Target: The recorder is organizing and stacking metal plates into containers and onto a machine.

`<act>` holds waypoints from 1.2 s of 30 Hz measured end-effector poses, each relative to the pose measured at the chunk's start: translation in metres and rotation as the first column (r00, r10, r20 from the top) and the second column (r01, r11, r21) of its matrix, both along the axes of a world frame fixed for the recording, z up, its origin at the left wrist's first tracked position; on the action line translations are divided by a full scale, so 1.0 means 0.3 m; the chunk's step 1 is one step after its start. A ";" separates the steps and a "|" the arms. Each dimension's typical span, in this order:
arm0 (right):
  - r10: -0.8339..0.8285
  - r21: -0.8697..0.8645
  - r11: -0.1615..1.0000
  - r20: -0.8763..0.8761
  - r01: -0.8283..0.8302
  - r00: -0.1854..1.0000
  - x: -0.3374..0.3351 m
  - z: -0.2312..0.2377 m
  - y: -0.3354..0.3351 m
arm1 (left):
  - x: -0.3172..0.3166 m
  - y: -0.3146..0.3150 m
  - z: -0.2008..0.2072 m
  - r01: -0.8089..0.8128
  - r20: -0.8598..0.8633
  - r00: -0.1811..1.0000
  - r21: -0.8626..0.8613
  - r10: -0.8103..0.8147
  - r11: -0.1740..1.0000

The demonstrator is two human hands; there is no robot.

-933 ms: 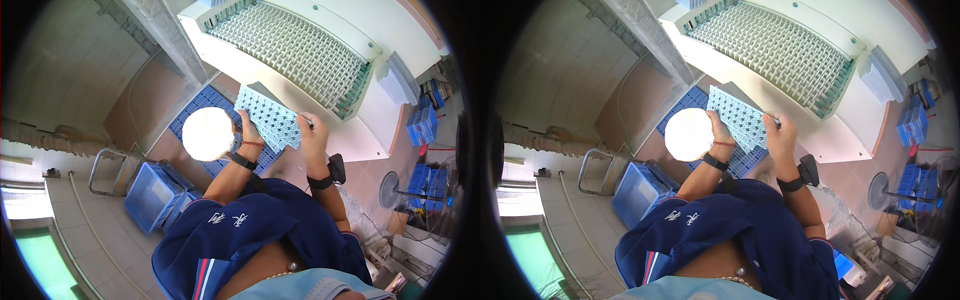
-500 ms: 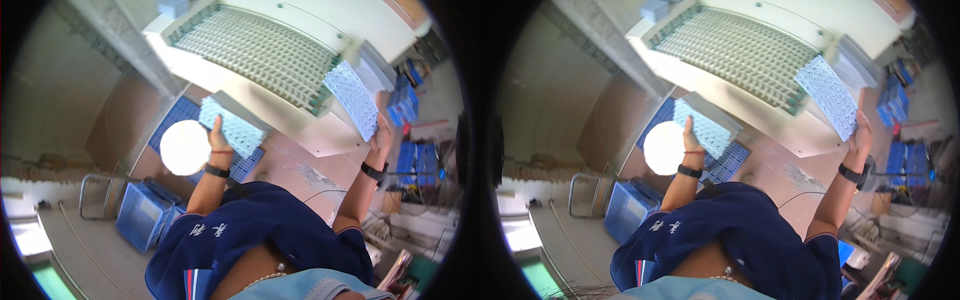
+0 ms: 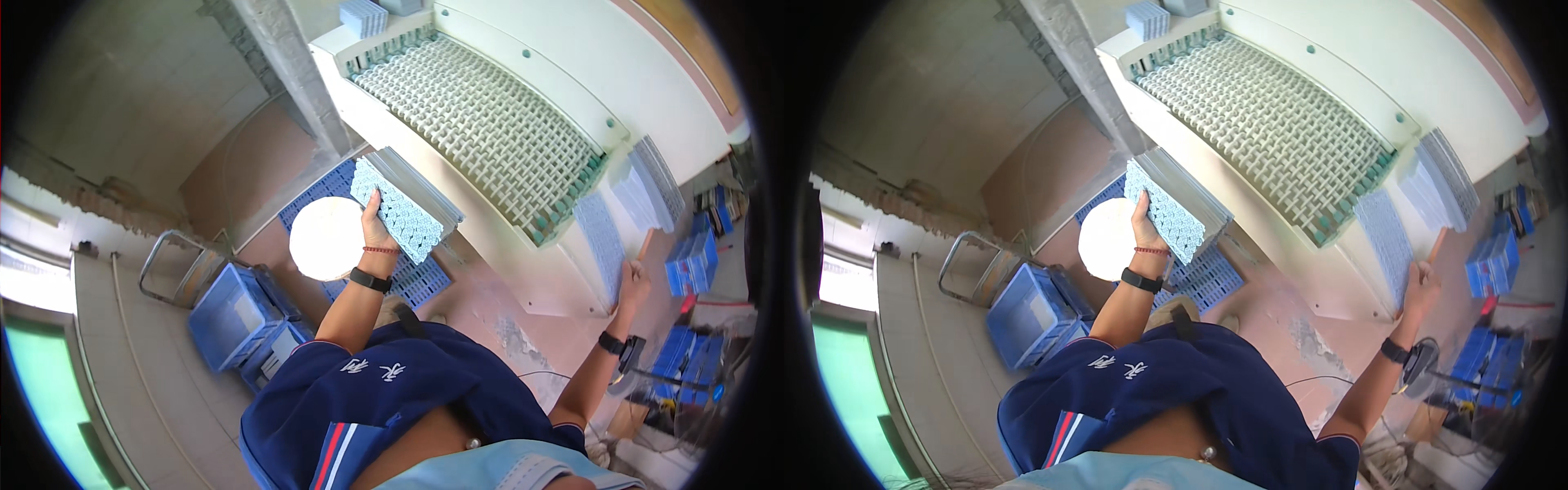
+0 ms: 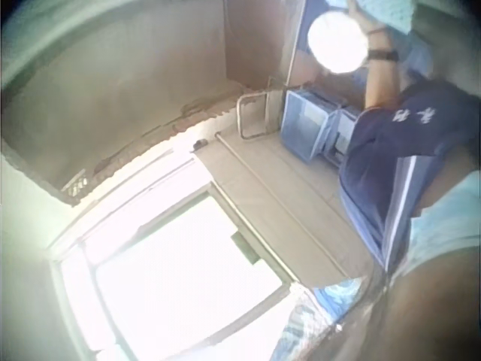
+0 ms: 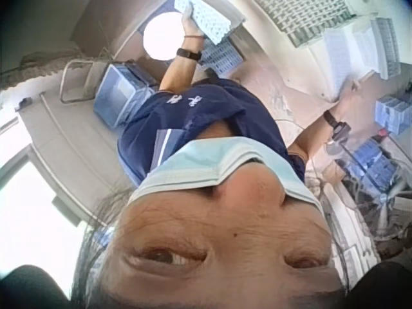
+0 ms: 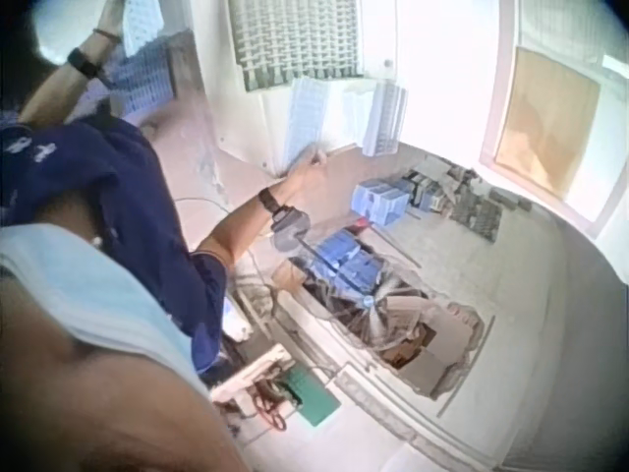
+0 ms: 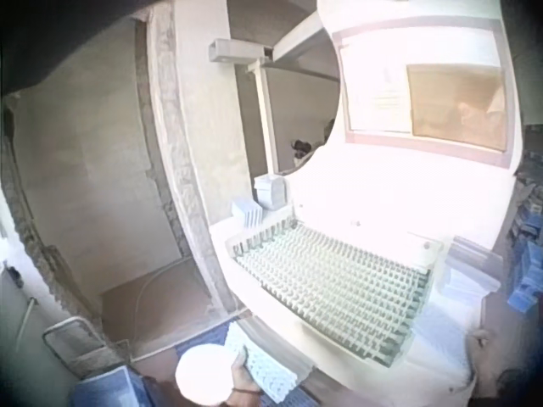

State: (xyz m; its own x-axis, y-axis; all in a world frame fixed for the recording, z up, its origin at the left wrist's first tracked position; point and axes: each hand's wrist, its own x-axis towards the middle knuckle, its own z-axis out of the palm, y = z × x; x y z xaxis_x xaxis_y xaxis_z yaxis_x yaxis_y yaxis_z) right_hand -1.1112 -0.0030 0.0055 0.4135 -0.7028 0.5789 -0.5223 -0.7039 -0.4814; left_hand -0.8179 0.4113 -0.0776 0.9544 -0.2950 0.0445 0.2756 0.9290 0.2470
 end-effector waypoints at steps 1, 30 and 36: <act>0.025 0.068 0.997 -0.011 -0.025 1.000 0.012 0.018 0.027 | 0.005 0.010 0.035 -0.025 0.002 1.000 0.004 0.025 1.000; -0.941 -0.101 0.337 -0.054 0.936 0.333 -0.373 0.135 0.435 | 1.995 0.107 0.600 -0.016 -0.079 0.990 0.757 0.115 0.653; -0.966 -0.142 0.255 -0.074 0.957 0.247 -0.320 0.160 0.485 | 2.124 0.055 0.552 -0.015 -0.029 0.998 0.802 0.064 0.598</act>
State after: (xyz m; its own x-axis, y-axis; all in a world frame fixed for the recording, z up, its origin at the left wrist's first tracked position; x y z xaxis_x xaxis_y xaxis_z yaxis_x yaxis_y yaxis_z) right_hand -1.2073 0.1425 0.0536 -0.4800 -0.5995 0.6405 -0.8771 0.3425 -0.3368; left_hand -0.1808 0.4278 0.0881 0.9595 -0.1509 -0.2378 0.2782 0.3754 0.8841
